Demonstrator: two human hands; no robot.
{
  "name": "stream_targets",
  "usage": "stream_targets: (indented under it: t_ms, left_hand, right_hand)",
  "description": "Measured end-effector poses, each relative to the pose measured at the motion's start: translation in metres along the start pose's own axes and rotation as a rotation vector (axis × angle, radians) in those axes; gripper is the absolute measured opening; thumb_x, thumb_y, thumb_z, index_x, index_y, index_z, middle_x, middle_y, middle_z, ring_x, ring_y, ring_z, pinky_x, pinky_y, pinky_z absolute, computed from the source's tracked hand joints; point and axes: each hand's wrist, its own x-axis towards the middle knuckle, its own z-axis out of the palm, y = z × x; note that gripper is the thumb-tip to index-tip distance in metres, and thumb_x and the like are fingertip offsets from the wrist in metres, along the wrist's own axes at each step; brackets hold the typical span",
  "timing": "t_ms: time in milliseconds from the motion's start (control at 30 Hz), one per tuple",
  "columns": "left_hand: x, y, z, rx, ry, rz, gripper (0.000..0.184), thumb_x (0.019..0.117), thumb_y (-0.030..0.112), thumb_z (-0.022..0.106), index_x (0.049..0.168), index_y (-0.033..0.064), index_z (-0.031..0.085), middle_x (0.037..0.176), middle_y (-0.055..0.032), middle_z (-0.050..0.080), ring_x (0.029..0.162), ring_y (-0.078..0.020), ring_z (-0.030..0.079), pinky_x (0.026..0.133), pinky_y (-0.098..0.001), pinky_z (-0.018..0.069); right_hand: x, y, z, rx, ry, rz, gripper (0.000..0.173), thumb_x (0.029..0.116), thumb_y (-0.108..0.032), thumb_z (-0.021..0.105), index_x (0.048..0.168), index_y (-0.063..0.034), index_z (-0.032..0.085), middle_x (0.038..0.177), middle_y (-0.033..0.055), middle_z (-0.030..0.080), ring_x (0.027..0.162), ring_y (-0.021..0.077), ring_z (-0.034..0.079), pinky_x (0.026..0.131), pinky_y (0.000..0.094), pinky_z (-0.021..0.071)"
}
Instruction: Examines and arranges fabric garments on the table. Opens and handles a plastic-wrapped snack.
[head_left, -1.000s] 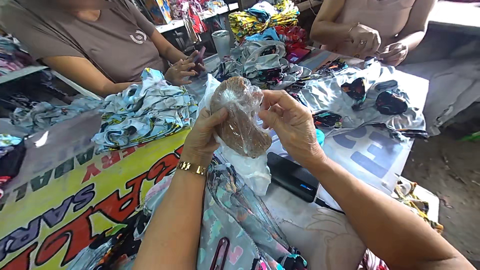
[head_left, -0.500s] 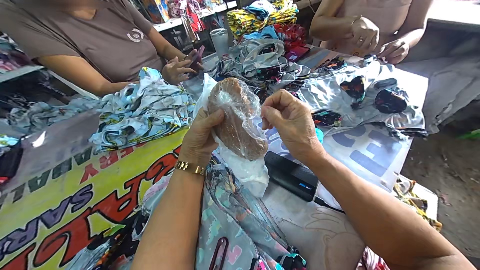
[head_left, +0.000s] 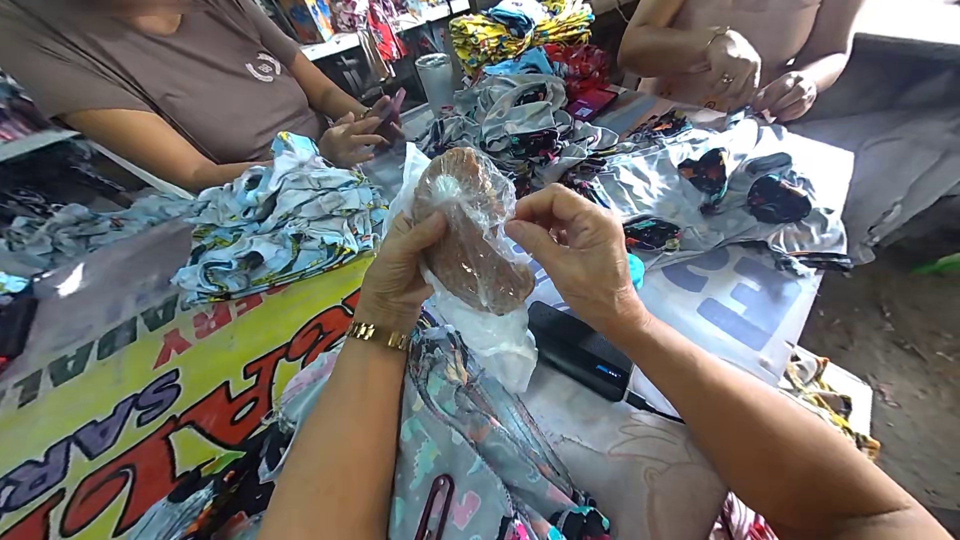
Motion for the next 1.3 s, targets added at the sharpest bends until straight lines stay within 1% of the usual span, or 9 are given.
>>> stream_targets:
  t_ms: [133,300,467,700,767,833,1033,1200,1300]
  left_hand:
    - [0.012,0.001,0.001,-0.045,0.009,-0.022,0.015,0.0886,0.015,0.076,0.103,0.0165,0.072,0.091,0.0005,0.077,0.082,-0.0068,0.074,0.076,-0.0253,0.0629]
    - [0.015,-0.001,0.004,0.014,0.024,-0.043,0.017,0.0894,0.012,0.074,0.105,0.0167,0.069,0.091,0.0011,0.077,0.081,-0.0070,0.074,0.076,-0.0260,0.0631]
    - [0.016,-0.002,0.004,0.021,0.014,-0.043,0.019,0.0878,0.011,0.076,0.106,0.0149,0.070,0.092,-0.0004,0.077,0.083,-0.0085,0.075,0.078,-0.0274,0.0632]
    - [0.018,-0.003,0.006,0.054,0.036,-0.046,0.021,0.0877,0.004,0.071,0.105,0.0142,0.068,0.092,-0.0001,0.077,0.083,-0.0080,0.074,0.077,-0.0275,0.0631]
    - [0.019,-0.004,0.006,0.059,0.035,-0.040,0.022,0.0869,0.009,0.076,0.107,0.0143,0.068,0.093,0.0000,0.077,0.083,-0.0084,0.074,0.078,-0.0279,0.0634]
    - [0.019,-0.004,0.008,0.091,0.051,-0.043,0.023,0.0873,0.013,0.077,0.108,0.0154,0.067,0.092,0.0016,0.077,0.082,-0.0075,0.074,0.077,-0.0272,0.0634]
    - [0.017,0.000,0.010,0.112,0.065,-0.061,0.020,0.0878,0.012,0.076,0.105,0.0150,0.067,0.088,0.0019,0.076,0.079,-0.0066,0.074,0.074,-0.0260,0.0633]
    - [0.017,0.000,0.008,0.098,0.037,-0.051,0.019,0.0874,0.012,0.077,0.104,0.0154,0.068,0.089,0.0020,0.076,0.080,-0.0066,0.074,0.075,-0.0259,0.0632]
    - [0.017,0.001,0.008,0.092,0.050,-0.042,0.019,0.0874,0.011,0.077,0.104,0.0152,0.069,0.089,0.0015,0.077,0.079,-0.0071,0.074,0.075,-0.0262,0.0634]
  right_hand:
    - [0.003,0.005,0.002,0.042,0.006,0.103,0.007,0.0942,0.000,0.065,0.101,0.0002,0.063,0.087,0.0061,0.065,0.072,0.0071,0.062,0.061,0.0183,0.0522]
    - [0.003,0.009,0.001,0.078,0.023,0.196,0.010,0.0941,0.001,0.062,0.104,-0.0003,0.062,0.090,0.0063,0.064,0.070,0.0066,0.062,0.060,0.0180,0.0526]
    - [0.002,0.009,0.002,0.122,0.052,0.244,0.006,0.0950,-0.001,0.062,0.100,-0.0025,0.064,0.082,0.0034,0.064,0.064,0.0043,0.060,0.056,0.0158,0.0506]
    - [0.006,0.018,0.004,0.141,0.079,0.328,0.004,0.0941,-0.001,0.062,0.096,-0.0032,0.065,0.075,-0.0007,0.064,0.059,0.0010,0.058,0.054,0.0158,0.0492]
    - [0.004,0.018,0.003,0.120,0.066,0.324,0.004,0.0959,-0.002,0.062,0.095,-0.0033,0.066,0.073,0.0006,0.063,0.057,0.0026,0.056,0.052,0.0162,0.0476]
    - [0.007,0.021,0.002,0.131,0.071,0.297,0.005,0.0938,-0.001,0.063,0.091,-0.0045,0.066,0.072,-0.0023,0.064,0.059,0.0009,0.058,0.054,0.0166,0.0497]
    - [0.008,0.022,0.001,0.194,0.047,0.259,0.008,0.0936,0.000,0.062,0.087,-0.0042,0.065,0.071,-0.0029,0.063,0.060,0.0013,0.059,0.057,0.0172,0.0515]
    - [0.008,0.023,0.000,0.233,0.022,0.247,0.009,0.0934,0.002,0.061,0.087,-0.0040,0.064,0.072,-0.0027,0.063,0.061,0.0016,0.059,0.058,0.0174,0.0523]
    - [0.004,0.017,0.000,0.240,-0.004,0.298,0.006,0.0971,0.000,0.062,0.093,-0.0029,0.065,0.076,-0.0001,0.064,0.062,0.0029,0.061,0.059,0.0168,0.0535]
